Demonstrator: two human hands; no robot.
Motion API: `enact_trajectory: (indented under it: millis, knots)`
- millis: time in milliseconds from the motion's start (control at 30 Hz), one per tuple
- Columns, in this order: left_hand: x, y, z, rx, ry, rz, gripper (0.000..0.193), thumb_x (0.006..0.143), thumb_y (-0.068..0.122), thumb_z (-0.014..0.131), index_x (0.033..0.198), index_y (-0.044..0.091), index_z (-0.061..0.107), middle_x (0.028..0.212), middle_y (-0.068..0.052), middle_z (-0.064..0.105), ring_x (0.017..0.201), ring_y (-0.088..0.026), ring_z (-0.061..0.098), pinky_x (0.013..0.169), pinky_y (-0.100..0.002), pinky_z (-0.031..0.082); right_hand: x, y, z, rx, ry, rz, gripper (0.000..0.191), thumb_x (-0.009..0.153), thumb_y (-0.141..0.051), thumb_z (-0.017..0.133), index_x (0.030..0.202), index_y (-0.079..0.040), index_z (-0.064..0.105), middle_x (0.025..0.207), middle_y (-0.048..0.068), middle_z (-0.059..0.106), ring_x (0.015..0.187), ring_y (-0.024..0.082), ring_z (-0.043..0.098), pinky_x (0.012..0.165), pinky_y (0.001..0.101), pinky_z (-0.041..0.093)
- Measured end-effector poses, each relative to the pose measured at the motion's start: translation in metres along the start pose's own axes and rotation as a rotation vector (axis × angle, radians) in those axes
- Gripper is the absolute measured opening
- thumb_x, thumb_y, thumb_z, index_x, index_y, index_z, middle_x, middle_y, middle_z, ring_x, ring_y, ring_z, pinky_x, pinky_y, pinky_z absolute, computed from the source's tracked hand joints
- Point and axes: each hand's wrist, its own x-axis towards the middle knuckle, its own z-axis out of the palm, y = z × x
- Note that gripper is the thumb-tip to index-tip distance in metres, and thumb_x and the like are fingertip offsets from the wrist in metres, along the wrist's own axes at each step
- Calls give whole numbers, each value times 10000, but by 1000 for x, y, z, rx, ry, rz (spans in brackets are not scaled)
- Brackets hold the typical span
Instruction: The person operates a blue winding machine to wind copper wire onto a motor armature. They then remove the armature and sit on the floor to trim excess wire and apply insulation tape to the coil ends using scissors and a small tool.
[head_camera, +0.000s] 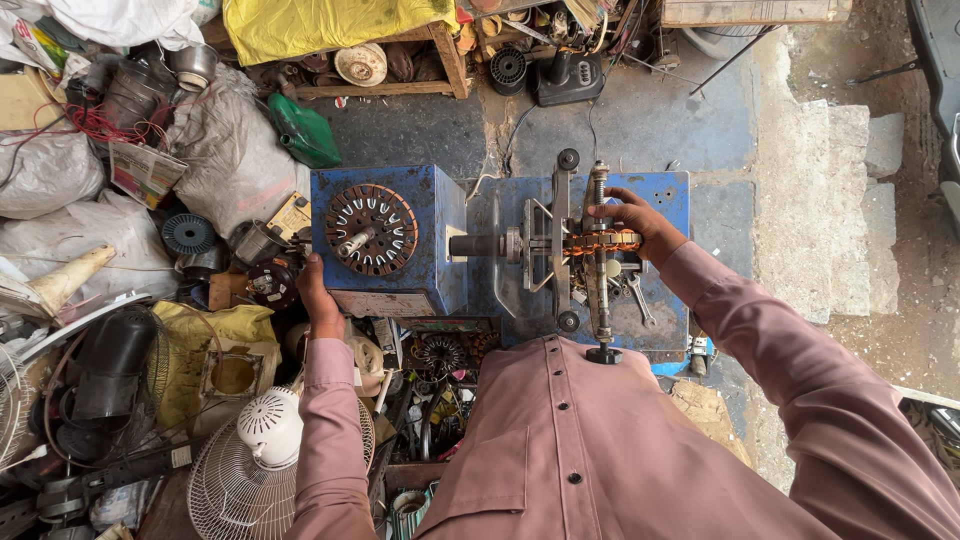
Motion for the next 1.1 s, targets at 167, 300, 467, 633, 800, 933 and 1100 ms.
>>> enact_trajectory:
  millis: [167,300,467,633,800,933,1100]
  knots:
    - [-1,1,1,-3,10,-1,445,918,549,721,843,119,632,827,63,582,789,-84,543,745,-288,443,1,0,0,-5,-3,-3,811,748,-101,848,1468,-68,475,1096,183,705,901,269,749,753,395,656]
    - [1,-2,0,7,38,8,459,935,532,749,807,122,586,807,65,536,770,-90,514,739,-295,435,0,-1,1,-1,7,-4,805,751,-83,838,1466,-69,469,1103,188,709,903,264,753,763,395,659]
    - [1,-3,-1,-2,31,29,502,993,513,770,806,106,542,816,52,500,779,-105,491,749,-310,421,-4,-2,3,21,-5,-4,797,751,-73,832,1460,-63,467,1107,193,708,906,271,754,757,393,666]
    - [-2,1,2,-10,36,-13,426,935,509,732,918,88,666,879,33,626,820,-105,586,778,-301,480,-6,-4,5,32,-4,-4,786,757,-60,828,1458,-63,472,1106,198,706,887,269,754,740,392,665]
    - [-3,3,4,-17,36,-21,414,942,493,722,960,81,676,902,25,641,834,-111,598,787,-301,486,-8,-5,7,16,12,2,784,756,-67,829,1456,-76,477,1098,185,710,875,257,757,733,389,665]
    - [-2,1,2,-7,45,-9,416,953,486,725,972,73,676,910,23,636,841,-112,593,791,-303,484,-7,-5,7,23,9,-3,786,753,-65,832,1455,-68,479,1094,182,713,881,256,753,734,390,663]
    - [-1,-1,1,-16,42,-12,427,934,492,735,977,70,681,913,21,645,845,-112,597,790,-305,485,-8,-5,7,-2,10,-6,797,747,-89,844,1458,-64,485,1113,188,704,912,266,749,765,387,659]
